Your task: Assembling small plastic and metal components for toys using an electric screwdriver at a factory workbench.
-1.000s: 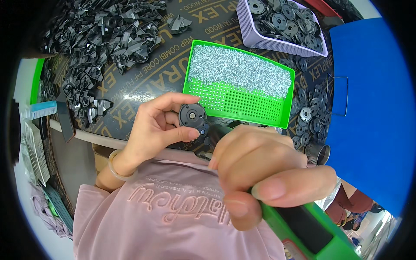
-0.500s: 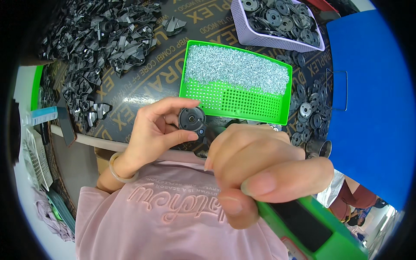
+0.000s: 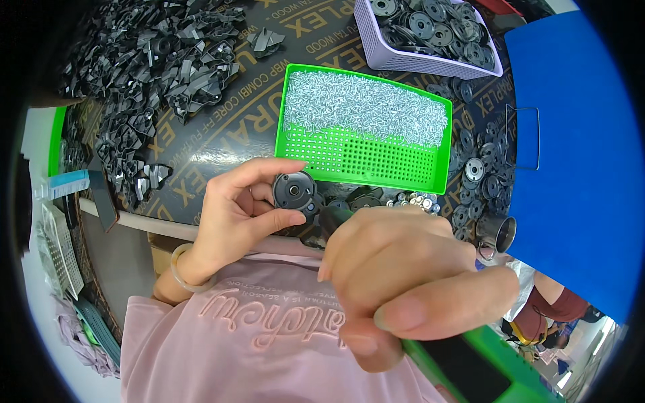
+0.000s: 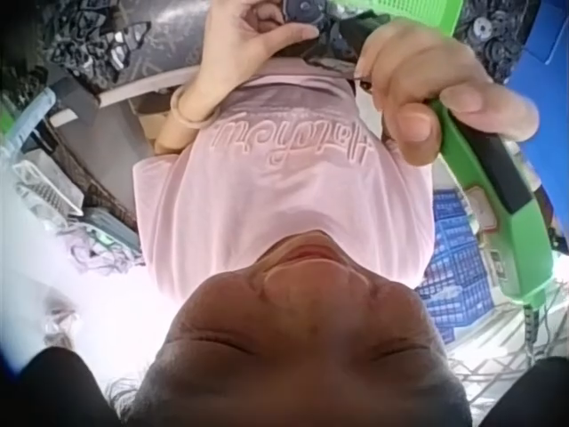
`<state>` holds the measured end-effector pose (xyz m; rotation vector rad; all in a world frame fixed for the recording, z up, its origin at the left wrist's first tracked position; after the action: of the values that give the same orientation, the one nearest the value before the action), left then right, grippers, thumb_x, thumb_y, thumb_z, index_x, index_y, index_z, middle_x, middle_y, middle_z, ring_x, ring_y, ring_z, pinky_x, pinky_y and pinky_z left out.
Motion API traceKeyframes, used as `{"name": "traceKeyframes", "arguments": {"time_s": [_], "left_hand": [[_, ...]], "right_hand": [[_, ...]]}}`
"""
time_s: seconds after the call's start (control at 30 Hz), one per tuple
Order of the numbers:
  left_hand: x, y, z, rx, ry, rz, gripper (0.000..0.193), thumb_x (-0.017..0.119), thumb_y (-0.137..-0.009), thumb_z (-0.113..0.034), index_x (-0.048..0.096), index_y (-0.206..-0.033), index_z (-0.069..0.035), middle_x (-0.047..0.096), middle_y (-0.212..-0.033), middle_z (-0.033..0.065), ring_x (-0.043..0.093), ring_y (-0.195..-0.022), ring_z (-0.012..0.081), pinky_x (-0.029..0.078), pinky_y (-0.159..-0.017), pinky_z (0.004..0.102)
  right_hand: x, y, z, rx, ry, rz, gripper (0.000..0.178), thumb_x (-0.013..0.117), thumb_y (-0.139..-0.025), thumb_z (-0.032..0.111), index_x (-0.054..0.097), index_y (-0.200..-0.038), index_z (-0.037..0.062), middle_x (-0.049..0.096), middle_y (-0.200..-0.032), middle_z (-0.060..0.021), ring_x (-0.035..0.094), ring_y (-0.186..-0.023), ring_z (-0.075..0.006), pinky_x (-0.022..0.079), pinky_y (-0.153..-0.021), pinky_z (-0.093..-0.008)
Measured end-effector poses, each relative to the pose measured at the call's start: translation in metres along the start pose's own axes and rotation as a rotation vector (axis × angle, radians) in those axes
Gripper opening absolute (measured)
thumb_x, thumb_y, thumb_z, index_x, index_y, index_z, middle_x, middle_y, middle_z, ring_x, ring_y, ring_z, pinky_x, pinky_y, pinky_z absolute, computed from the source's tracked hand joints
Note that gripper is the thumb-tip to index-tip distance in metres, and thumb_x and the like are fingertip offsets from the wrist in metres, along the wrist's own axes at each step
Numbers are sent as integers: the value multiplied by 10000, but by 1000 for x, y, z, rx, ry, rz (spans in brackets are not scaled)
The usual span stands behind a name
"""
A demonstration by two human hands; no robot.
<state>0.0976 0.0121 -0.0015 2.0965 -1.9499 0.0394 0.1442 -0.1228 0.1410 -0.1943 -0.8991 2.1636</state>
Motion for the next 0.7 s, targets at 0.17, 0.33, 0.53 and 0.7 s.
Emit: {"name": "traceKeyframes", "arguments": {"time_s": [0.17, 0.33, 0.53, 0.7], "left_hand": [[-1, 1, 2, -34, -23, 1, 586, 718, -768, 207, 588, -1306, 15, 671, -1094, 73, 674, -902, 96, 562, -752, 222], [2, 3, -2, -13, -98, 48, 567, 705, -772, 215, 602, -1294, 18, 673, -1038, 55, 654, -873, 69, 560, -721, 207], [1, 4, 0, -9, -124, 21, 557, 701, -775, 215, 607, -1288, 19, 664, -994, 42, 635, -850, 52, 561, -696, 201], [6, 3, -6, 27, -122, 51, 550, 702, -785, 202, 593, -1291, 16, 658, -1041, 55, 647, -884, 71, 572, -730, 213]], "right_hand": [[-3, 1, -2, 28, 15, -40, 320, 677, -942, 137, 443, -1157, 105, 547, -650, -12, 512, -507, -124, 491, -490, -291], [-6, 2, 1, 17, -1, -38, 314, 672, -943, 135, 443, -1155, 101, 545, -649, -11, 513, -512, -123, 489, -496, -286], [-4, 2, 1, 5, -18, -48, 313, 668, -946, 133, 439, -1157, 96, 547, -654, -12, 517, -518, -122, 495, -504, -284], [-3, 2, 0, 6, -25, -46, 311, 667, -946, 129, 439, -1155, 97, 546, -653, -12, 520, -522, -122, 500, -506, -285]]}}
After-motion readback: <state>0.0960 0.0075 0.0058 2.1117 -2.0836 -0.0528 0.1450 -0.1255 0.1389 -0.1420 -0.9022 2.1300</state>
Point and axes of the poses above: each hand's wrist, its own y-axis away from the middle knuckle, its own x-axis out of the palm, z = x × y, the point moved 9 cm from there along -y, towards the middle knuckle
